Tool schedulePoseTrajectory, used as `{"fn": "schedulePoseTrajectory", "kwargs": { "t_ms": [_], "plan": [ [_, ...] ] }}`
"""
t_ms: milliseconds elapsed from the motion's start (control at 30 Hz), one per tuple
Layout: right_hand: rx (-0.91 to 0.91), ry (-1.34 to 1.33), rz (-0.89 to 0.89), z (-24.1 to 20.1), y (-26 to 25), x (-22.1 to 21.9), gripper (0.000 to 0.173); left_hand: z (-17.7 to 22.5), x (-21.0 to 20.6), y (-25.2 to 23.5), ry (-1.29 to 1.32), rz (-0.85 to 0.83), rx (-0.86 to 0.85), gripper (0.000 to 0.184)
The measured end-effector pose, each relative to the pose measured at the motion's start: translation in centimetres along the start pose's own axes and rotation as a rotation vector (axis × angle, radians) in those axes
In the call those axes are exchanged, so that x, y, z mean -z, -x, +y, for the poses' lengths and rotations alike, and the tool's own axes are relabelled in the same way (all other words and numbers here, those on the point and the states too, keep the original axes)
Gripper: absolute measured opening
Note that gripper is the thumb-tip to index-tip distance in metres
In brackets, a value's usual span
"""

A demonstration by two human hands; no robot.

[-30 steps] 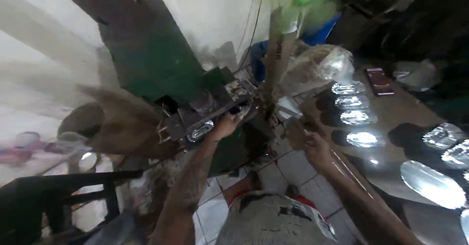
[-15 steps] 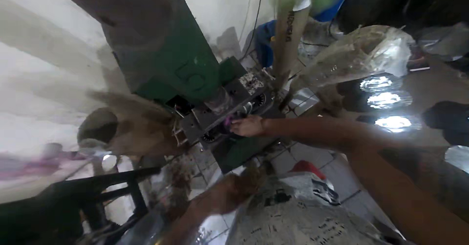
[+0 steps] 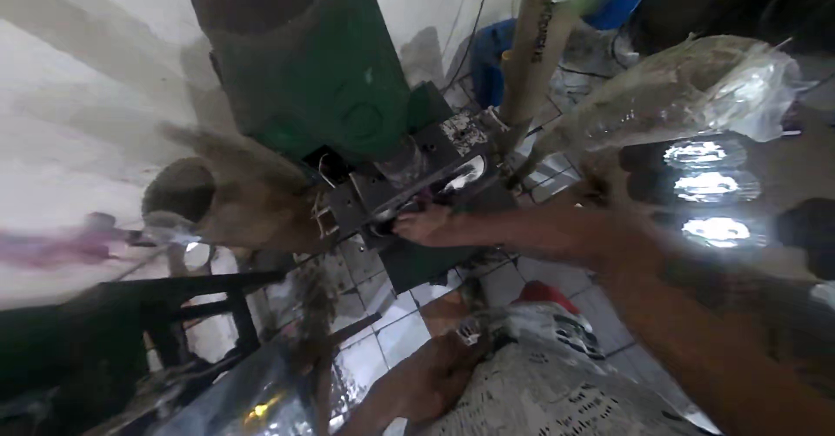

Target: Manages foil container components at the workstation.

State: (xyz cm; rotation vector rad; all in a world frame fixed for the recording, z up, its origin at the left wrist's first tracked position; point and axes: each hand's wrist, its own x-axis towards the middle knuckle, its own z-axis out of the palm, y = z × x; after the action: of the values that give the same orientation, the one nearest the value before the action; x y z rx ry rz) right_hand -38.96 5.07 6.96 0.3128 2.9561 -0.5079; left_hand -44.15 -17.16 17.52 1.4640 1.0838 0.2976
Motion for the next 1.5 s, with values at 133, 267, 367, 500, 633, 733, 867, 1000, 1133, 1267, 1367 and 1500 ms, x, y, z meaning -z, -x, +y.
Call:
{"fn": "schedulePoseTrajectory", "kwargs": {
  "t_ms": [133, 267, 367, 500, 633, 733, 867, 1000, 1133, 1267, 1367, 1500],
  "plan": [
    [-0.003, -0.029, -0.030, -1.8, -3.8, -0.6, 0.027, 0.8, 0.6, 0.7, -0.197, -0.191, 0.210, 0.036],
    [-0.038, 0.052, -0.205, -2.2, -4.1, 1.7, 0.029, -4.2, 0.7, 0.9, 0.346, -0.262, 0.038, 0.038],
    [-0.045, 0.125, -0.298, -1.4, -1.2, 3.0, 0.032, -6.1, -1.5, -1.2, 0.514, -0.232, 0.022, 0.040],
    [-0.025, -0.083, -0.426, 1.4, 9.0, 12.2, 0.046, -4.5, -3.3, -2.3, 0.374, -0.081, -0.064, 0.030],
    [-0.032, -0.253, 0.062, 16.2, 17.6, 20.9, 0.046, -2.9, -3.1, -4.2, 0.462, -0.044, -0.128, 0.047],
    [-0.297, -0.420, 0.153, 19.5, 22.2, 23.5, 0.061, 1.2, -5.8, -7.5, 0.331, -0.349, -0.060, 0.071],
    [-0.500, -0.491, 0.183, 9.7, 33.7, 17.7, 0.056, 4.7, -10.3, -13.6, 0.299, -0.522, 0.052, 0.062],
    [-0.661, -0.787, 0.081, 0.7, 47.7, -0.2, 0.074, 8.0, -9.2, -21.9, 0.110, -0.207, 0.060, 0.063],
    [-1.208, -0.820, 0.167, -4.8, 54.0, -22.7, 0.086, 14.6, -11.9, -36.3, -0.520, -0.263, 0.107, 0.054],
    [-1.419, -0.795, 0.228, -5.5, 55.3, -30.6, 0.088, 16.4, -17.7, -49.7, -0.954, -0.418, -0.158, 0.039],
    [-1.493, -0.901, 0.209, -5.4, 55.0, -29.3, 0.093, 16.1, -18.8, -54.8, -1.118, -0.607, -0.283, 0.034],
    [-1.578, -0.958, 0.244, -4.6, 55.9, -31.1, 0.100, 14.9, -18.6, -57.3, -1.185, -0.713, -0.256, 0.048]
  ]
}}
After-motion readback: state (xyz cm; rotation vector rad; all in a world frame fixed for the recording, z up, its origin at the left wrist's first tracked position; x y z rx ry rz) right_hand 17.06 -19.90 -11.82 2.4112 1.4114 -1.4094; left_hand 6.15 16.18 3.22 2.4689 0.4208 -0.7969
